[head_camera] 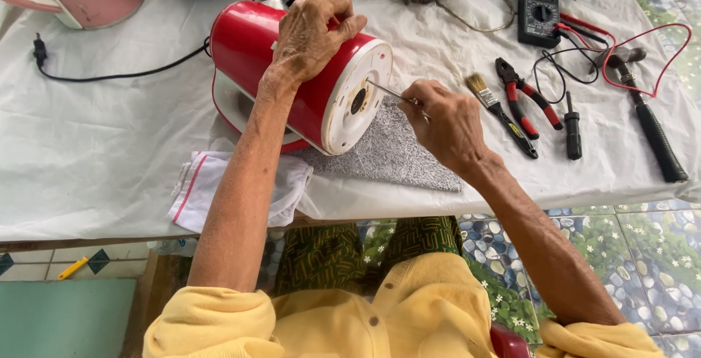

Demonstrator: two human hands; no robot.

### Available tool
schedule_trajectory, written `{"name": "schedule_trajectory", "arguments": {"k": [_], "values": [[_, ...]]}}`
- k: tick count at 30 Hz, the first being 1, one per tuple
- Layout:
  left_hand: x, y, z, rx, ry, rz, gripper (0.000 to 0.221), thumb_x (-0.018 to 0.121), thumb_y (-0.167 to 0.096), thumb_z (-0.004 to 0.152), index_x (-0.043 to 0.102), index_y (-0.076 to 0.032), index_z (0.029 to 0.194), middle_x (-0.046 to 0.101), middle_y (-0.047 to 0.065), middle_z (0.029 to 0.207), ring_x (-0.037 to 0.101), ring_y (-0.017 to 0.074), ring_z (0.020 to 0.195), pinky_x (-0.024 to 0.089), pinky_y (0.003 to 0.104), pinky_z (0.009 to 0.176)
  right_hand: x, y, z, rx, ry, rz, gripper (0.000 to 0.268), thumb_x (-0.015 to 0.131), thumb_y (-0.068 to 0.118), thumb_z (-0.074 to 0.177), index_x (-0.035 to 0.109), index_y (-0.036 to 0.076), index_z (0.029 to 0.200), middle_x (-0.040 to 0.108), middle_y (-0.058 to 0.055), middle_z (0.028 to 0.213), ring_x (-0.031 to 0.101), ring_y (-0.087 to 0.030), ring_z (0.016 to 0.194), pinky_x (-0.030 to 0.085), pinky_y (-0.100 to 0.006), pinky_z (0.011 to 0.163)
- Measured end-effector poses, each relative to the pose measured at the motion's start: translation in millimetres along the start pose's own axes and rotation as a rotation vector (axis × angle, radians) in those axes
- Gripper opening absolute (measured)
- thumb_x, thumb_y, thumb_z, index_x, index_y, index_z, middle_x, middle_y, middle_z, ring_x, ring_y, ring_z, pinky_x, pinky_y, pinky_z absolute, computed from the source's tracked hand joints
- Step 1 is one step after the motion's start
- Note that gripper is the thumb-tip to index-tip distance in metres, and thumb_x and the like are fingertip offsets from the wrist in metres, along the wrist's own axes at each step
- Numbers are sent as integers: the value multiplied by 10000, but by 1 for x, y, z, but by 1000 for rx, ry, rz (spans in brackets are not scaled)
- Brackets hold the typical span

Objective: The person uses a screwdriver to unscrew the base of a red electric kettle. They remove the screws and then lift the red kettle body off the white base, separating the two components on the workbench.

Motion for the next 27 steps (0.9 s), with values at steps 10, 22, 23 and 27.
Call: {"name": "schedule_trajectory", "arguments": {"k": [10, 22, 23, 27], "values": [[3, -14, -1, 103, 28, -55, 769, 318, -880, 898, 553, -162, 753, 629, -9, 777, 561, 160, 669, 498, 428, 760, 4, -12, 4, 896, 349, 1164, 118, 735, 131, 968, 681, 65, 886, 654, -84, 659, 402, -55, 403, 222, -185, 318], [3, -13, -3, -83, 423, -25, 349, 691, -505, 867, 668, -251, 1106, 735, 36, 1149, 645, 291, 1164, 435, 441, 989, 21, -24, -4, 653, 222, 1009, 381, 768, -26, 835, 677, 13, 1203, 698, -190, 923, 694, -212, 644, 552, -283, 449], [3, -16, -4, -78, 431, -17, 349, 691, -505, 867, 668, -251, 1106, 735, 36, 1149, 645, 291, 1164, 435, 441, 989, 20, -20, -6, 655, 213, 1017, 381, 768, -26, 835, 677, 13, 1203, 698, -190, 923, 694, -212, 644, 552, -283, 449], [1, -18, -1, -120, 437, 1, 359, 702, -491, 828, 685, -269, 1109, 744, 15, 1141, 663, 254, 1156, 451, 417, 1010, 3, -3, -1, 365, 193, 604, 283, 690, -51, 896, 671, 4, 1173, 695, -218, 930, 767, -351, 714, 655, -375, 559]]}}
Point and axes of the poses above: each hand's wrist, its own z-axis towards the middle knuckle, its own x-axis out of the palm, y = z × x, the point moved 6 cm from there along z, towards the middle knuckle
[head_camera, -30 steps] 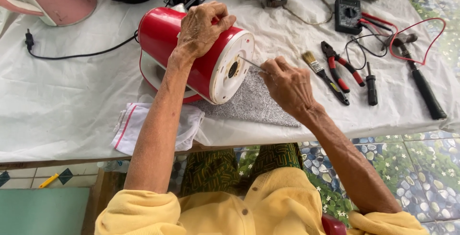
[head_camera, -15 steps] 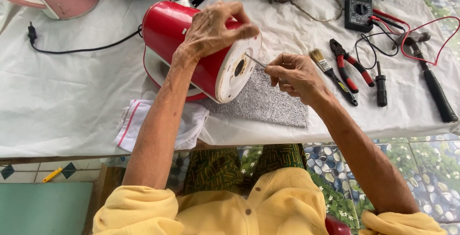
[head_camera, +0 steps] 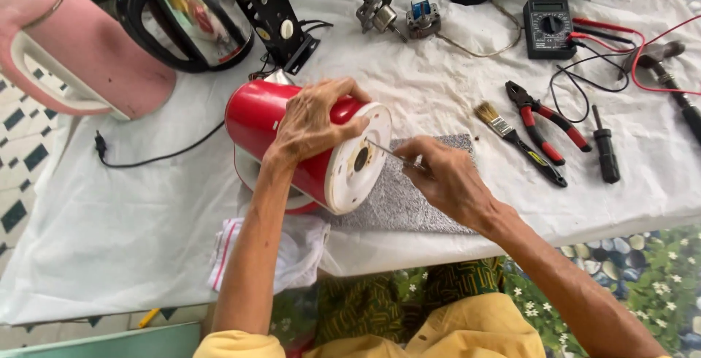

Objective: The person uses a screwdriver to unscrew the base of a red electric kettle. They remove the screws and then lift the red kettle body off the white base, separating the two components on the workbench.

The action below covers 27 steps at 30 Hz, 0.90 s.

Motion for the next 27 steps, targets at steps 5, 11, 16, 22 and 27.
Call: {"name": "schedule_trajectory", "arguments": {"k": [5, 11, 16, 22, 27], "values": [[1, -1, 1, -10, 19, -33, 345, 717, -451, 819, 704, -268, 1111, 746, -9, 1150, 667, 231, 1161, 442, 399, 1044, 4, 14, -11, -245, -13, -553, 402, 595, -34, 938, 648, 124, 1304, 708, -154, 989, 758, -230, 708, 634, -312, 561], [-2, -8, 1, 9, 7, -86, 357, 725, -384, 811, 715, -218, 1126, 749, 53, 1152, 674, 276, 1153, 417, 444, 1076, 8, 5, -9, -217, -54, -451, 270, 585, 49, 960, 688, 164, 1182, 693, -71, 864, 721, -200, 565, 582, -323, 427], [-2, -10, 0, 53, 11, -100, 356, 732, -346, 814, 705, -204, 1140, 740, 53, 1172, 670, 271, 1170, 416, 443, 1090, 1, -28, 11, 483, 61, 842, 185, 704, 3, 870, 747, -27, 1047, 735, -201, 675, 420, -92, 349, 295, -204, 273], [-4, -13, -1, 39, 1, -98, 370, 738, -340, 802, 711, -204, 1145, 738, 57, 1172, 666, 265, 1165, 424, 449, 1073, 5, -28, 7, 507, 61, 935, 237, 730, 49, 885, 711, -73, 1088, 739, -261, 711, 445, -92, 313, 277, -198, 214], [-6, -17, -3, 28, -9, -109, 374, 731, -341, 805, 718, -190, 1147, 739, 83, 1169, 668, 277, 1160, 425, 458, 1069, -4, -16, 3, 194, -39, 346, 331, 860, 66, 756, 754, 43, 1069, 736, -141, 837, 700, -200, 539, 569, -305, 429]]}}
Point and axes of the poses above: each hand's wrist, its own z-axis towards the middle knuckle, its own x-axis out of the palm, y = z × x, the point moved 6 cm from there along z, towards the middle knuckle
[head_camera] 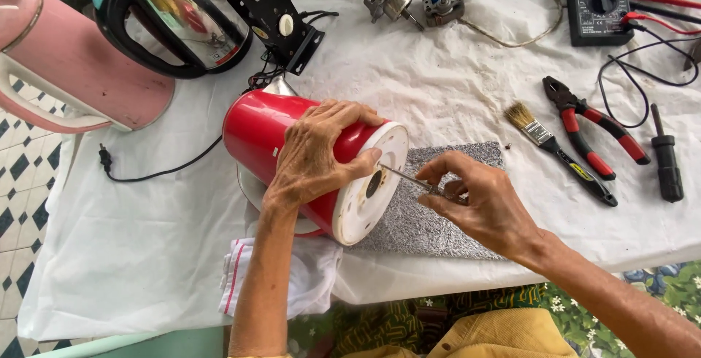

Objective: The person uses a screwdriver to unscrew the base of a red electric kettle. They remove the screws and then lift the red kettle body off the white base, separating the two components on the workbench.

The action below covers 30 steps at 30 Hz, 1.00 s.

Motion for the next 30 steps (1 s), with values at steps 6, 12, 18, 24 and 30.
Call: {"name": "schedule_trajectory", "arguments": {"k": [6, 12, 18, 24, 30], "values": [[2, 3, 0, 18, -11, 11, 366, 733, -336, 803, 719, -198, 1142, 740, 67, 1154, 670, 262, 1142, 437, 451, 1054, 15, -5, -18, -466, -113, -725, 189, 698, 72, 919, 704, 175, 1078, 627, -9, 902, 656, -151, 461, 547, -264, 401], [2, 4, 2, 36, -10, 10, 352, 743, -304, 800, 714, -194, 1133, 742, 56, 1141, 675, 251, 1120, 441, 432, 1051, 0, -12, 10, 268, 59, 329, 151, 785, 22, 833, 726, -9, 969, 714, -179, 724, 565, -142, 429, 443, -256, 317], [-1, 0, 1, 31, 6, 35, 364, 735, -328, 813, 704, -191, 1148, 732, 47, 1162, 663, 247, 1146, 441, 425, 1051, 3, -12, 10, 393, 104, 532, 208, 777, -6, 824, 688, -78, 997, 692, -225, 722, 485, -107, 346, 339, -200, 190], [-1, 0, 1, 44, -8, 43, 378, 738, -331, 809, 706, -185, 1156, 730, 50, 1166, 664, 251, 1144, 446, 421, 1050, 4, 11, -4, -282, -38, -452, 246, 779, 39, 830, 699, 76, 1061, 662, -77, 845, 694, -182, 519, 582, -288, 423], [-3, -15, 0, 132, -86, 155, 339, 677, -285, 810, 679, -138, 1116, 735, 39, 1159, 660, 244, 1073, 490, 442, 944, 5, 25, 3, -178, 69, -416, 81, 687, 113, 946, 655, 84, 1015, 705, -21, 775, 612, -107, 511, 528, -257, 424]]}}
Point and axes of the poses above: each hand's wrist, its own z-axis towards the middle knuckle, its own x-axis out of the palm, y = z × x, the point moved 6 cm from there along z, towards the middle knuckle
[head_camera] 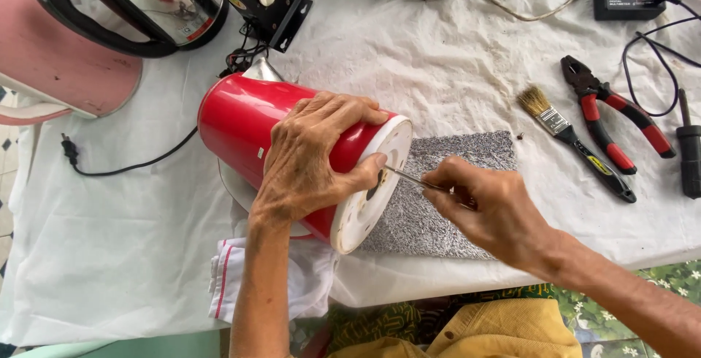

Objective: The person uses a screwdriver to unscrew the base of a red electric kettle. They remove the screws and then lift the red kettle body off the white base, separating the two components on the workbench.

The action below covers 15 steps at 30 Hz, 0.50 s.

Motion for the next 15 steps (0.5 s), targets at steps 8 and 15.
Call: {"name": "schedule_trajectory", "arguments": {"k": [8, 15], "values": [[1, 5, 0, 27, -4, 11, 359, 685, -291, 822, 663, -126, 1140, 737, 46, 1163, 660, 255, 1080, 507, 477, 937, 22, -38, 2, 913, 327, 1077, 148, 700, 75, 931, 582, -11, 906, 590, -235, 710, 238, -96, 367, 115, -228, 254], [-1, 1, 1, 0, -7, 10, 348, 688, -277, 810, 683, -123, 1122, 742, 44, 1149, 667, 245, 1056, 512, 433, 916, 11, -27, 2, 574, 188, 560, 199, 794, 131, 850, 672, 67, 995, 778, -107, 837, 589, -138, 563, 480, -263, 491]]}}
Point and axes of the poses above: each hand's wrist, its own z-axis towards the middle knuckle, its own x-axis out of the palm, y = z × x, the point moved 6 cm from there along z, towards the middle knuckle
